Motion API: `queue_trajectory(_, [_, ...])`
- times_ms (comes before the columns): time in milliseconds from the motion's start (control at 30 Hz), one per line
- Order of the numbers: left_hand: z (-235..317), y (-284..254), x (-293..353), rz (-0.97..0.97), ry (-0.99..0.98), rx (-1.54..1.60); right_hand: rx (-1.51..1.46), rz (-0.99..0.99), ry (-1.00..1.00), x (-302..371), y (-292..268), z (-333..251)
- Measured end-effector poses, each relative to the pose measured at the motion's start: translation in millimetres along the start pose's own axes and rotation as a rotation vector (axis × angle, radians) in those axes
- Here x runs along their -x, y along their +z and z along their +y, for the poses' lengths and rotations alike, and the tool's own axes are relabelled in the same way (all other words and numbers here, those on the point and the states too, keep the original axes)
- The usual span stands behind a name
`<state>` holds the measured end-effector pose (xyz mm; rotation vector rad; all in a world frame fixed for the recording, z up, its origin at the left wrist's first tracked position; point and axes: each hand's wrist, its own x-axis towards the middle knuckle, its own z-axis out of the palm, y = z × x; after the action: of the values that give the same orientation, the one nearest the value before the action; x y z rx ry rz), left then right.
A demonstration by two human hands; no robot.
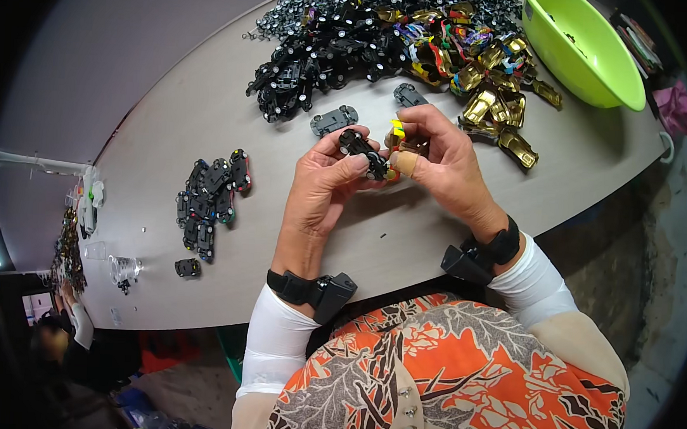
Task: The person assembles small toy cars by hand, picking up black chassis and gold-colored bodies from piles on a table, fitting them together, and placing the completed units aside. The process is repeated continuously with different colored bodies.
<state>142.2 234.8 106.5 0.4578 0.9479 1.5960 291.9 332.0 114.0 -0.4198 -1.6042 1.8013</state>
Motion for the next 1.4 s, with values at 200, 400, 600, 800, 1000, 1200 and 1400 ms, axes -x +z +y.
queue_trajectory(200, [0,2,2,-0.02,-0.001,-0.023,0.333,-0.037,-0.193,1,-1,0])
queue_trajectory(400, [1,5,1,-0.007,0.031,-0.028,0.251,0.046,-0.214,2,1,-2])
queue_trajectory(600, [-3,4,1,-0.015,0.025,-0.04,0.298,-0.035,-0.14,3,0,2])
queue_trajectory(800, [-5,4,2,-0.018,0.039,-0.062,0.318,-0.026,-0.153,3,3,-2])
queue_trajectory(1000, [-2,8,4,-0.02,0.039,-0.118,0.475,-0.053,-0.173,1,2,-5])
queue_trajectory(1200, [-5,7,3,-0.037,0.042,-0.158,0.467,-0.154,-0.185,0,1,-8])
queue_trajectory(1400, [-7,8,4,-0.044,0.06,-0.24,0.425,-0.172,-0.144,-1,0,-6])
